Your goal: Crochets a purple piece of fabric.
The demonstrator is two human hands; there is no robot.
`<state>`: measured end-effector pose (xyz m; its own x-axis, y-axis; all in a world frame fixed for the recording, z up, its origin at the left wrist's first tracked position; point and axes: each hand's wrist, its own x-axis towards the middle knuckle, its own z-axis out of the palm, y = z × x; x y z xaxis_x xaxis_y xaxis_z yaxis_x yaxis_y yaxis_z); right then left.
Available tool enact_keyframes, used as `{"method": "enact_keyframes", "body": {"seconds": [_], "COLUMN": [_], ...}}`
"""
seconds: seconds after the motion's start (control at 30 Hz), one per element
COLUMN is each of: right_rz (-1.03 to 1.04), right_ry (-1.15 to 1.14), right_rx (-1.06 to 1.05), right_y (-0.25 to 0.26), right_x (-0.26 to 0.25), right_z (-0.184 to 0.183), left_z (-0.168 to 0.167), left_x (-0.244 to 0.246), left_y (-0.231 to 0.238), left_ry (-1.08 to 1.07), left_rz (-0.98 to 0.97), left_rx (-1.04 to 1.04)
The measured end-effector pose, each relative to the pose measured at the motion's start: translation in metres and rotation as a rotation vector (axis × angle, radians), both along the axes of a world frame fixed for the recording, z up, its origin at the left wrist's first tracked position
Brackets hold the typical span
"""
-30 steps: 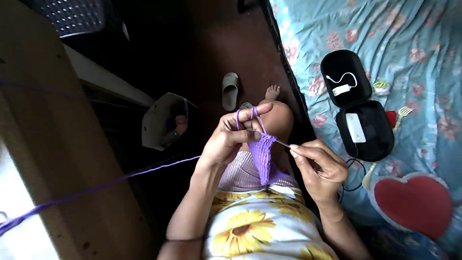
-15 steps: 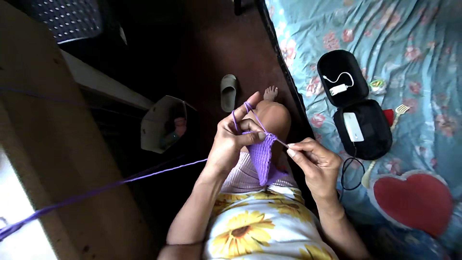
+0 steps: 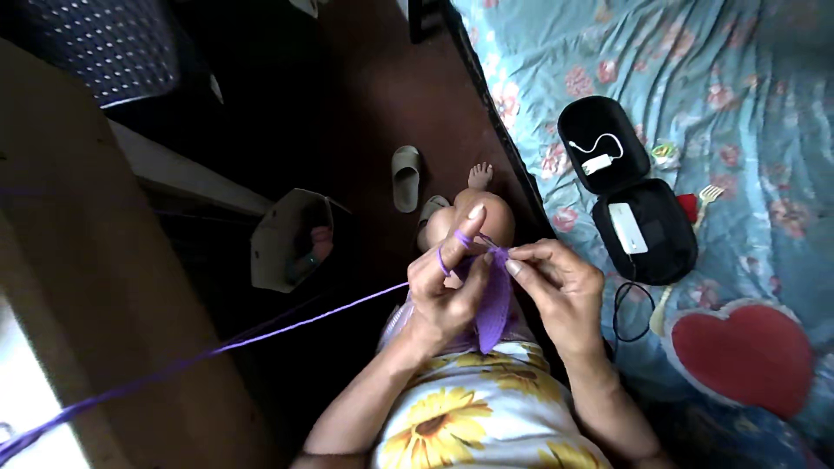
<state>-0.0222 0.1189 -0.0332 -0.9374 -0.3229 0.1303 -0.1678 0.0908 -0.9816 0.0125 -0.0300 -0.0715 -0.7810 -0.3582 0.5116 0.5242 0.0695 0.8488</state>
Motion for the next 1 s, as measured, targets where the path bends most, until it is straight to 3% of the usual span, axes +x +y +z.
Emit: {"method": "enact_keyframes", "body": {"seconds": [0.07,0.13,0.33,0.43,0.63,1.0], "right_rz": [0.050,0.037,-0.182,-0.220,-0.183,-0.062], "right_ry": [-0.298,-0.350,0.481,0.666,0.767,0.670], "right_rx": [-0.226,-0.277,0.202,0.311,0.373,0.302], "right_y": [0.002,0.003,0.001,0.000,0.006,0.016], "right_x": [-0.003,-0.001,0.010,0.010,0.007,0.006], "right_z": [0.000,-0.002,-0.018,-0.020,-0.023,-0.022], "left_z": [0.002,0.007,0.016,0.019,0.021,0.007], "left_x": [0.001,0.003,0.001,0.001,-0.001,-0.004], "left_y": [0.000,0.000,-0.012,-0.019,-0.037,-0.056], "left_ry": [0.002,-0.062,-0.223,-0.244,-0.354,-0.405], "left_rz": [-0.006,-0.037,-0.142,-0.178,-0.314,-0.557], "left_rx": [0.053,0.170,0.451,0.458,0.527,0.696]}}
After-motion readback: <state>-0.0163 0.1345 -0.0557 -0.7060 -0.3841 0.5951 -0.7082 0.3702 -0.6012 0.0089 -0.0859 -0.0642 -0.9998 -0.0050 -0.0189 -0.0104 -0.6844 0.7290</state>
